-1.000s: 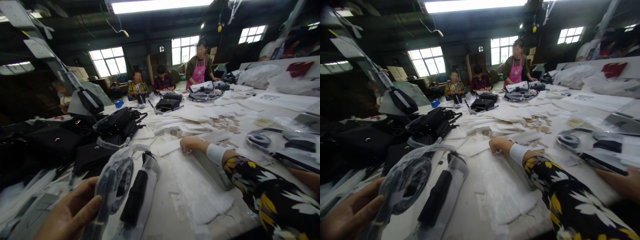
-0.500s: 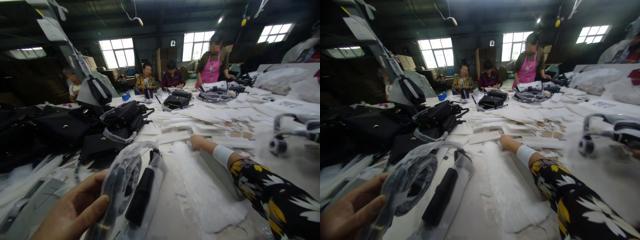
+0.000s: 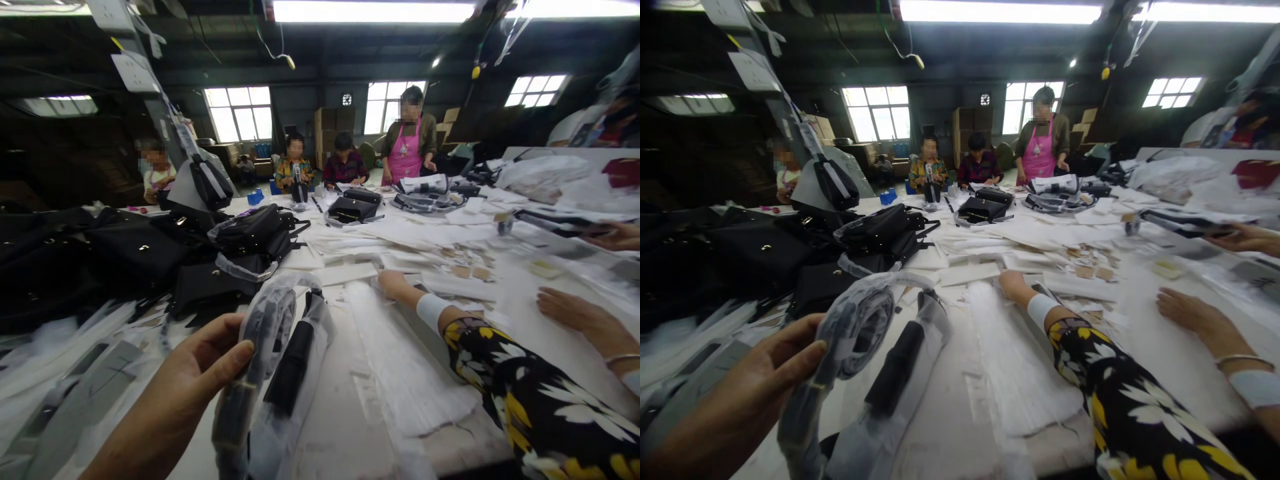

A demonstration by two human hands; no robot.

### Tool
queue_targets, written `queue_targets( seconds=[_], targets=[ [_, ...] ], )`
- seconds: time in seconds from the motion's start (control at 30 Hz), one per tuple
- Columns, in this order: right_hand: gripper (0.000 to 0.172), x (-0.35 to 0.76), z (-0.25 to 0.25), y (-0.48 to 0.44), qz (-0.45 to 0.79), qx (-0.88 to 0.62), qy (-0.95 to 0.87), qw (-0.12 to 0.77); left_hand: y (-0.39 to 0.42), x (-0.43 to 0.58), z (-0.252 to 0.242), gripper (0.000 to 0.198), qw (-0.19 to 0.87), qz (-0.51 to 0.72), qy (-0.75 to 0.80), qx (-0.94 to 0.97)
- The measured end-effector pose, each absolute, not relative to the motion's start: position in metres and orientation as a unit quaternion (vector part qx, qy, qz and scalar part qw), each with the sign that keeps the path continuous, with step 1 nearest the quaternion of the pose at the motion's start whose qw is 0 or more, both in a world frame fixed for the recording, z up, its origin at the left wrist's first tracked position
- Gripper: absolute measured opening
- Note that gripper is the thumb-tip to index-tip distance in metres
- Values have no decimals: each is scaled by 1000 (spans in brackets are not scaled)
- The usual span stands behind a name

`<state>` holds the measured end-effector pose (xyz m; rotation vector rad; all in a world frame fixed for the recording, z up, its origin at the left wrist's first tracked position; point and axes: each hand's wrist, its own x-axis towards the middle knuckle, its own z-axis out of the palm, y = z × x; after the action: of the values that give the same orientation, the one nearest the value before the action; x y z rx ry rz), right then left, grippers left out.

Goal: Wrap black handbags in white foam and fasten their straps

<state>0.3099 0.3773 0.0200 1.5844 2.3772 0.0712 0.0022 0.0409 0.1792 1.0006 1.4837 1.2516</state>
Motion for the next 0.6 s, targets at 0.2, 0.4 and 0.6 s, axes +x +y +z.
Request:
queue_targets(
  seconds=[0.2, 0.4, 0.6],
  targets=[
    [34, 314, 30, 356, 41, 577, 804, 139, 40, 3, 182, 47, 475, 506, 564, 446],
    [29, 328, 33, 334, 35, 536, 838, 95, 40, 5, 183, 49, 472, 519, 562, 438],
    [26, 337, 31, 312, 21, 490, 871, 32, 40, 5, 184, 47, 469, 515, 561, 447]
  ],
)
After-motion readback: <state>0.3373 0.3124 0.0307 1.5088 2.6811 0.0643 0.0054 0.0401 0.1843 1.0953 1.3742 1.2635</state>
